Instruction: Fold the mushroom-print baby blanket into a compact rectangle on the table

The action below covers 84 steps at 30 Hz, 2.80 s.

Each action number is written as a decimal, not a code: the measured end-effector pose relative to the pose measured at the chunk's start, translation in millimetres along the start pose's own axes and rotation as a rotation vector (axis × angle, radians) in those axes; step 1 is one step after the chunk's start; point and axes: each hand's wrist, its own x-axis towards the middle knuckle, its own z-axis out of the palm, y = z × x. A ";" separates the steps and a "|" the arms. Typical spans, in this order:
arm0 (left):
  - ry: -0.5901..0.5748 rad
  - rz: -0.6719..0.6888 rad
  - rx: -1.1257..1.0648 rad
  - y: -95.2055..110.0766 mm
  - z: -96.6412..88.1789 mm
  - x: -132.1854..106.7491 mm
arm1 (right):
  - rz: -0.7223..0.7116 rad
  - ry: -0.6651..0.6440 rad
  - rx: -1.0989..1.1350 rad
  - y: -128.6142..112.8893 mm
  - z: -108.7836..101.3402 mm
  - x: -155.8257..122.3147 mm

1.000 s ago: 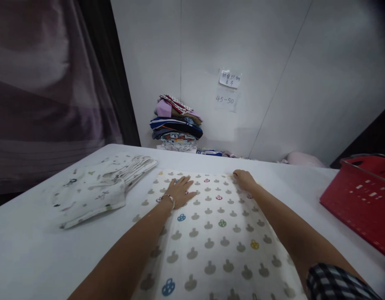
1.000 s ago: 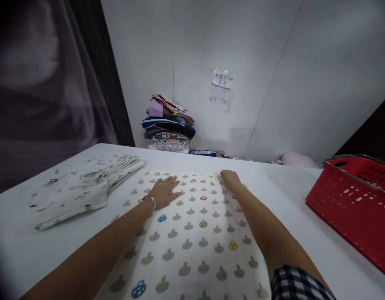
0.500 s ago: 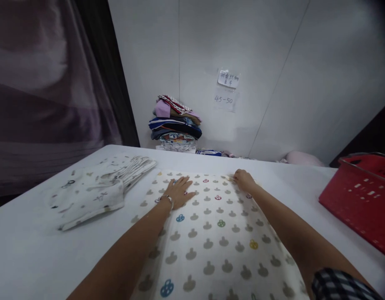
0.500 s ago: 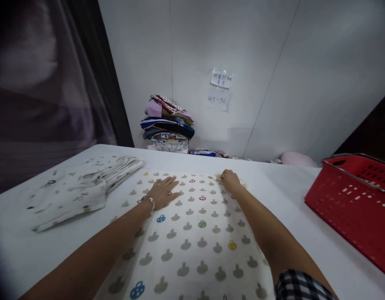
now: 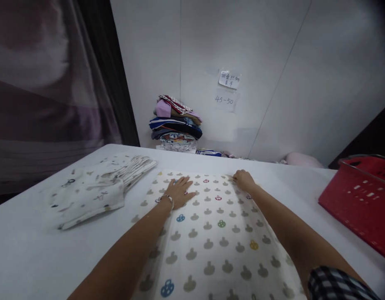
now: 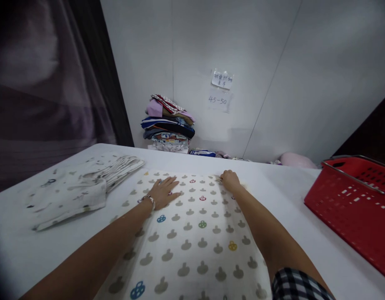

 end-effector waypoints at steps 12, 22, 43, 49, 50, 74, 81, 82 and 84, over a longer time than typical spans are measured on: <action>-0.019 -0.011 0.005 1.3 -1.9 -0.8 | 0.090 0.006 0.027 4.4 0.2 6.5; 0.005 -0.005 0.008 1.5 -0.1 -0.4 | -0.004 0.047 0.061 -3.1 -0.2 -23.7; -0.008 -0.001 -0.012 0.6 -1.5 -0.7 | 0.110 -0.109 0.112 5.0 3.8 17.8; 0.011 0.000 -0.020 -0.8 0.4 -0.4 | 0.100 -0.070 0.123 3.3 3.8 12.7; 0.009 -0.002 -0.019 -0.4 -0.1 -0.5 | 0.103 -0.068 0.126 3.4 4.6 12.9; 0.014 -0.002 -0.016 -1.9 2.2 0.2 | 0.057 -0.037 0.066 -2.7 3.5 1.5; 0.011 0.008 -0.025 -2.4 2.0 0.3 | 0.074 -0.049 0.078 2.7 0.1 6.2; 0.010 0.008 -0.025 -2.1 1.3 0.1 | 0.087 -0.038 0.074 4.5 -1.5 9.9; 0.005 0.004 -0.020 -1.0 -0.2 -0.6 | 0.117 -0.022 0.067 7.4 -3.4 18.4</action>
